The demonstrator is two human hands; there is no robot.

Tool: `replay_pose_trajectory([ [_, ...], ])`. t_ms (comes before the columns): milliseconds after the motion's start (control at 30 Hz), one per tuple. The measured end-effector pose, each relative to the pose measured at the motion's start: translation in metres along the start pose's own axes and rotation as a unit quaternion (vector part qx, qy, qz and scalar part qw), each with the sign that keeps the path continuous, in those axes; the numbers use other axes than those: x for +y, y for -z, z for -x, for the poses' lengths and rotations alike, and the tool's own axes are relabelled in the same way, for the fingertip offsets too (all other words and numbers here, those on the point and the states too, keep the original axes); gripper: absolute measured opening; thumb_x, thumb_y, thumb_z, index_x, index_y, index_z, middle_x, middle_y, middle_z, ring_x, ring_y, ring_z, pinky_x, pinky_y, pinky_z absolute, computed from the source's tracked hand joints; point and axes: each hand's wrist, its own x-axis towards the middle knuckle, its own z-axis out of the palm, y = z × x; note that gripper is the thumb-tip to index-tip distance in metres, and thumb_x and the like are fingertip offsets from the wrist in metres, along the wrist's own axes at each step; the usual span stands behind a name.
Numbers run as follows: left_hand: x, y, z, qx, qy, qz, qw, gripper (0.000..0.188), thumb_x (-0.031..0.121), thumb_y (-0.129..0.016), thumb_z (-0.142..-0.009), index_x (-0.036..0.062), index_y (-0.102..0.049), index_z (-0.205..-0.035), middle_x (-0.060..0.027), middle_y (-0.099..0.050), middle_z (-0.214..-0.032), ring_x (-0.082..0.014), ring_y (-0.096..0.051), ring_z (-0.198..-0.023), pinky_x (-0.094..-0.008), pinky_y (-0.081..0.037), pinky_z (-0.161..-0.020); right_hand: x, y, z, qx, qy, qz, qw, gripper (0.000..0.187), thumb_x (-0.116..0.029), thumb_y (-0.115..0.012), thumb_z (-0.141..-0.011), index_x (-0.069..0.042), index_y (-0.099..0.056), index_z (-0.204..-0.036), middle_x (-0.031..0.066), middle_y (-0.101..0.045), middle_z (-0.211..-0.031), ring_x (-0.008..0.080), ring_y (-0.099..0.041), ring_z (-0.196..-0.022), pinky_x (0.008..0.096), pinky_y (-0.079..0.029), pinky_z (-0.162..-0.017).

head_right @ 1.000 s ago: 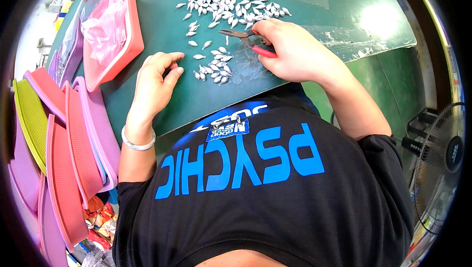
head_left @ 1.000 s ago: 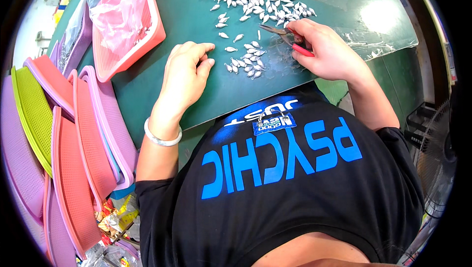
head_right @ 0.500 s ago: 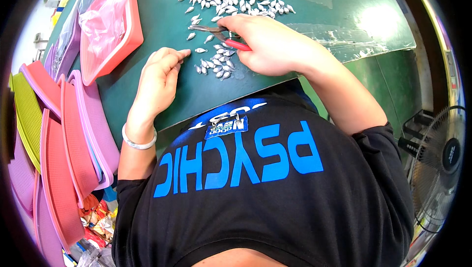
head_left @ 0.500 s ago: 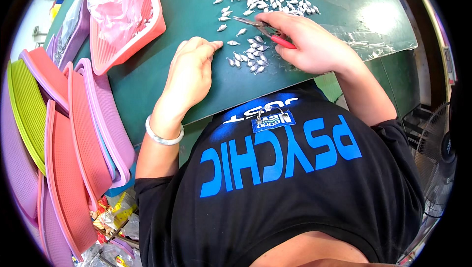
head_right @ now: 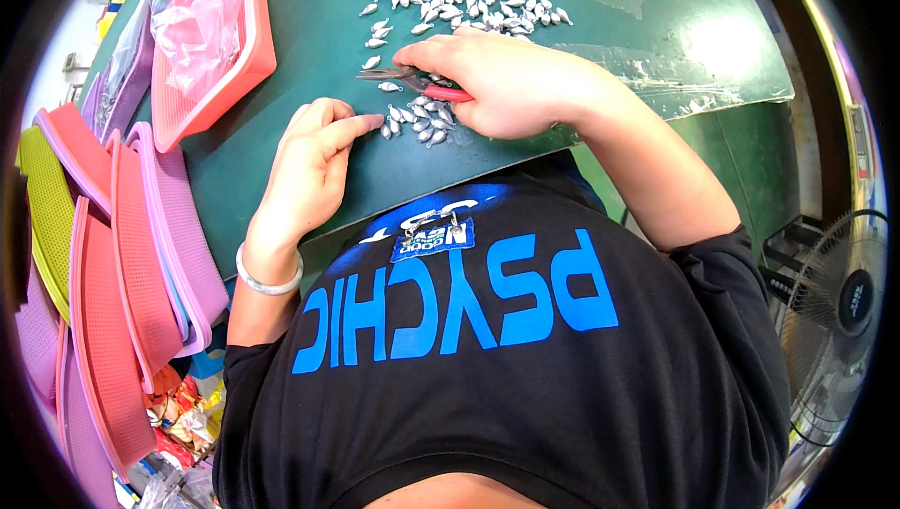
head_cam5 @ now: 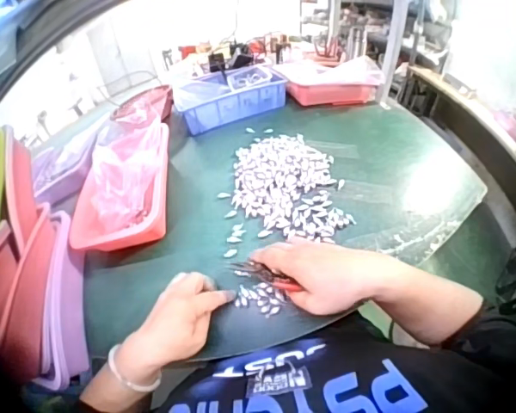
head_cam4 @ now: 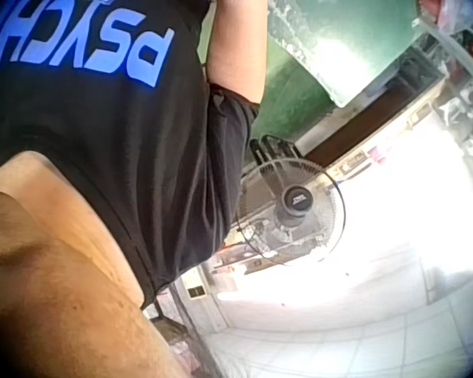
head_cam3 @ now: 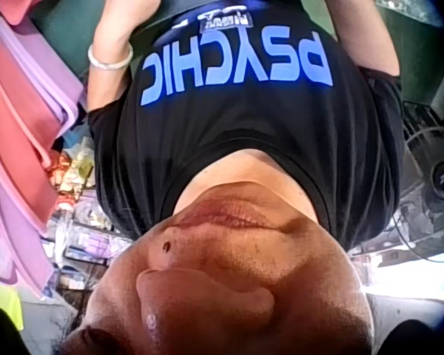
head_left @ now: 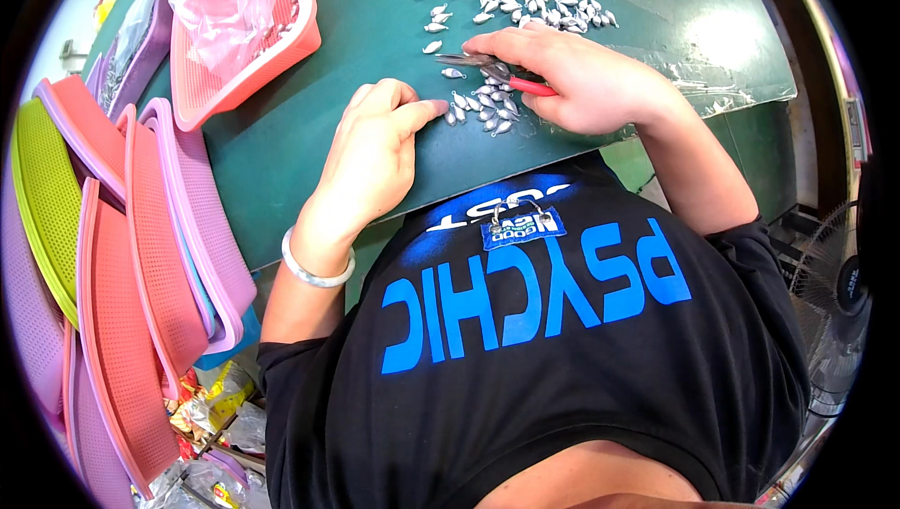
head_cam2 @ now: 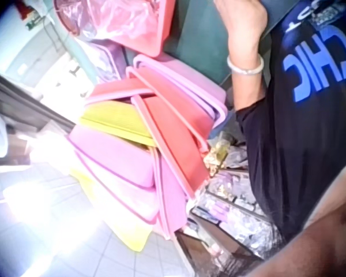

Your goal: The person sits at a green table and uses red pliers to pick up and manipulate small, silver, seed-like objects. They repeatedly pick up individual items from a pile, examine them, and place them back down or into a nearby pink basket.

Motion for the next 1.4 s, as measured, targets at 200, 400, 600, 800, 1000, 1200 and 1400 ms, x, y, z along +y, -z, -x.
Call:
replay_pose_trajectory([
  [200,0.0,-0.003,-0.001,0.037,-0.004,0.031,0.999,0.034,-0.01,-0.052,-0.075,0.0043,-0.07,-0.101,-0.0115,-0.057,-0.088,-0.0295,-0.054,-0.084,-0.0369,-0.046,-0.079,0.0,0.003,0.008,0.019,0.012,-0.021,1.0,0.055,0.002,-0.052,-0.079,0.002,-0.045,-0.134,0.0193,-0.054,-0.127,0.0349,-0.052,-0.118,0.0403,-0.041,-0.101],
  [400,0.001,-0.008,-0.005,0.017,-0.017,0.002,1.0,0.032,-0.011,-0.052,-0.074,0.0029,-0.069,-0.097,-0.0115,-0.057,-0.09,-0.0296,-0.054,-0.086,-0.0373,-0.046,-0.08,0.002,0.001,0.014,0.027,0.029,-0.025,0.999,0.052,-0.001,-0.054,-0.081,0.002,-0.046,-0.132,0.0206,-0.055,-0.126,0.0362,-0.052,-0.118,0.0403,-0.042,-0.1],
  [600,-0.001,-0.005,-0.003,0.031,-0.008,0.022,0.999,0.026,-0.011,-0.052,-0.076,0.0022,-0.067,-0.092,-0.0117,-0.057,-0.09,-0.0306,-0.054,-0.087,-0.038,-0.046,-0.08,0.002,0.002,0.018,0.041,0.028,-0.021,0.999,0.053,0.0,-0.054,-0.079,0.002,-0.047,-0.131,0.0215,-0.056,-0.124,0.0376,-0.052,-0.116,0.0411,-0.043,-0.099],
  [800,0.002,-0.003,-0.002,0.042,0.005,0.027,0.999,0.027,-0.013,-0.048,-0.078,0.0,-0.066,-0.094,-0.0124,-0.057,-0.09,-0.0286,-0.055,-0.086,-0.0343,-0.046,-0.077,-0.001,0.004,0.022,0.038,0.015,-0.043,0.998,0.059,0.004,-0.052,-0.075,0.0,-0.046,-0.133,0.0174,-0.056,-0.126,0.0333,-0.053,-0.116,0.0386,-0.042,-0.098],
  [1000,0.004,-0.006,0.0,-0.002,-0.032,0.002,0.999,0.039,-0.014,-0.05,-0.072,0.0045,-0.069,-0.099,-0.0106,-0.054,-0.088,-0.0276,-0.053,-0.085,-0.0342,-0.044,-0.079,-0.004,0.008,0.024,0.014,0.02,-0.081,0.996,0.062,0.004,-0.053,-0.072,-0.002,-0.046,-0.133,0.0161,-0.058,-0.123,0.031,-0.058,-0.106,0.0352,-0.046,-0.09],
  [1200,0.004,-0.005,-0.001,-0.015,-0.039,0.01,0.999,0.042,-0.01,-0.049,-0.072,0.009,-0.071,-0.103,-0.0091,-0.055,-0.086,-0.0275,-0.053,-0.085,-0.0358,-0.045,-0.081,-0.009,0.007,0.022,-0.054,-0.007,-0.193,0.98,0.066,0.002,-0.055,-0.071,-0.004,-0.045,-0.136,0.0137,-0.06,-0.12,0.0243,-0.06,-0.1,0.0322,-0.046,-0.085],
  [1400,0.007,-0.012,-0.008,-0.003,-0.036,-0.001,0.999,0.037,-0.015,-0.049,-0.072,0.0032,-0.068,-0.098,-0.0109,-0.056,-0.09,-0.0287,-0.053,-0.087,-0.0355,-0.044,-0.079,-0.002,0.005,0.022,-0.037,0.005,-0.176,0.984,0.066,0.001,-0.055,-0.072,-0.005,-0.044,-0.137,0.0104,-0.061,-0.117,0.0197,-0.056,-0.092,0.0283,-0.045,-0.082],
])
